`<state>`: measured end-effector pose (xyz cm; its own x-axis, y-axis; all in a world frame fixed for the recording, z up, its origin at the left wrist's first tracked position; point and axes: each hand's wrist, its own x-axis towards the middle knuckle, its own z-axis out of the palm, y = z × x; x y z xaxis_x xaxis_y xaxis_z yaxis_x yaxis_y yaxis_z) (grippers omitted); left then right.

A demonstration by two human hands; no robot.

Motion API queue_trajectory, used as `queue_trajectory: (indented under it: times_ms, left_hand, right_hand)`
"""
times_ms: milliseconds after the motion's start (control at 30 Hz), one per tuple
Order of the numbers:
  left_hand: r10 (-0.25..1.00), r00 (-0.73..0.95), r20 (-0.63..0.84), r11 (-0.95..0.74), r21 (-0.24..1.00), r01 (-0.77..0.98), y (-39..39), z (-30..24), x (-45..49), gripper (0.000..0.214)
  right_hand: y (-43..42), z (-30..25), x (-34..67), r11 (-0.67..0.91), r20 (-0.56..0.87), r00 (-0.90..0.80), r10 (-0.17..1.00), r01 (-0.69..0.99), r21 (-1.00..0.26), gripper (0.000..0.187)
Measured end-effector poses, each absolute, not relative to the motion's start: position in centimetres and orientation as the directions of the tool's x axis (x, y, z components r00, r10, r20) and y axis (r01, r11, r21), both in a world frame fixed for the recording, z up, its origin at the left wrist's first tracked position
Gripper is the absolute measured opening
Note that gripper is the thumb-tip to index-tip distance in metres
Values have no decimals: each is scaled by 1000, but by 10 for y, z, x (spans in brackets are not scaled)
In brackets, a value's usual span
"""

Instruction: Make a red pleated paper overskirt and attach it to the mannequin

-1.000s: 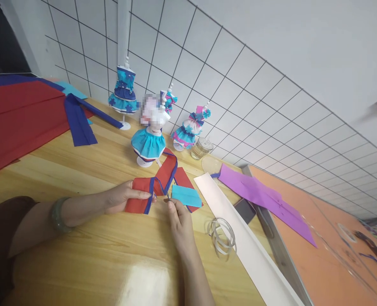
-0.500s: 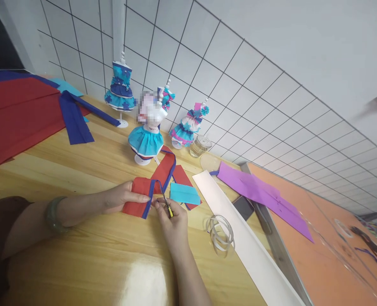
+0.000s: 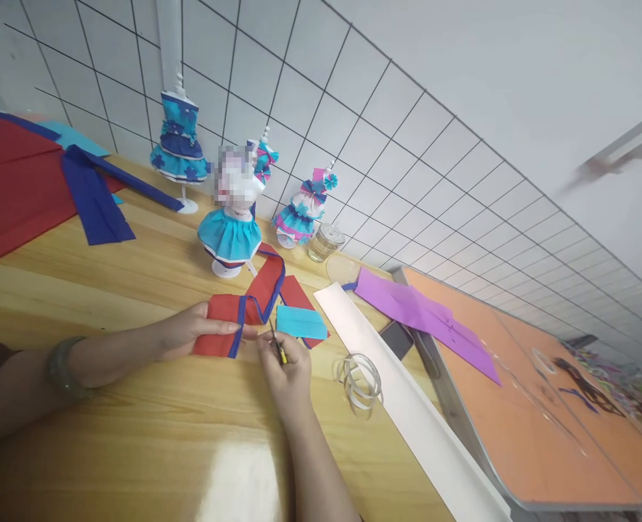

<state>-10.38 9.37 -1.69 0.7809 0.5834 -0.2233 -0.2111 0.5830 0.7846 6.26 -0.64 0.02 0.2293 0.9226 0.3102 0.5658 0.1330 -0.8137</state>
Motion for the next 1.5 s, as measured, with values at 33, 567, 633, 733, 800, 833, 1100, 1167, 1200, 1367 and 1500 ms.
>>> queue_trajectory:
  times_ms: [33, 567, 633, 733, 800, 833, 1100, 1167, 1200, 1367, 1500]
  left_hand:
    - [585, 776, -235, 580, 790, -198, 94, -16, -104, 41]
    - [519, 837, -174, 504, 853, -135, 92, -20, -106, 39]
    - [516, 837, -185, 499, 859, -118, 92, -20, -106, 39]
    - [516, 833, -199, 484, 870, -91, 93, -21, -106, 39]
    - [514, 835, -195, 475, 876, -87, 93, -22, -106, 38]
    - [513, 837, -189, 473, 876, -92, 93, -22, -106, 39]
    - [516, 841, -163, 457, 883, -109, 93, -23, -106, 33]
    - [515, 842, -160, 457, 882, -112, 94, -24, -106, 35]
    - [516, 840, -167, 459, 882, -106, 94, -25, -106, 35]
    - [506, 849, -153, 461, 880, -116, 95, -29, -105, 38]
    - [500, 855, -138, 467, 875, -132, 93, -29, -105, 40]
  right_hand:
    - [-6, 0, 63, 99, 283, 286, 916, 521, -848, 24]
    - [83, 12, 160, -250, 34, 488, 872, 505, -826, 42]
    - [107, 8, 172, -302, 24, 471, 882, 602, -740, 36]
    - [137, 1, 182, -351, -3, 433, 902, 729, -588, 29]
    - [150, -3, 184, -357, -17, 399, 917, 798, -485, 32]
    - [155, -5, 184, -351, -20, 381, 924, 830, -434, 33]
    - [148, -10, 182, -211, -11, 211, 977, 975, -70, 24]
    - [144, -8, 180, -188, -18, 188, 982, 982, -7, 26]
    - [143, -8, 179, -180, -19, 180, 983, 984, 17, 27]
    - [142, -4, 173, -160, -5, 160, 987, 986, 46, 26]
    - [141, 1, 171, -189, 17, 190, 982, 981, -37, 25]
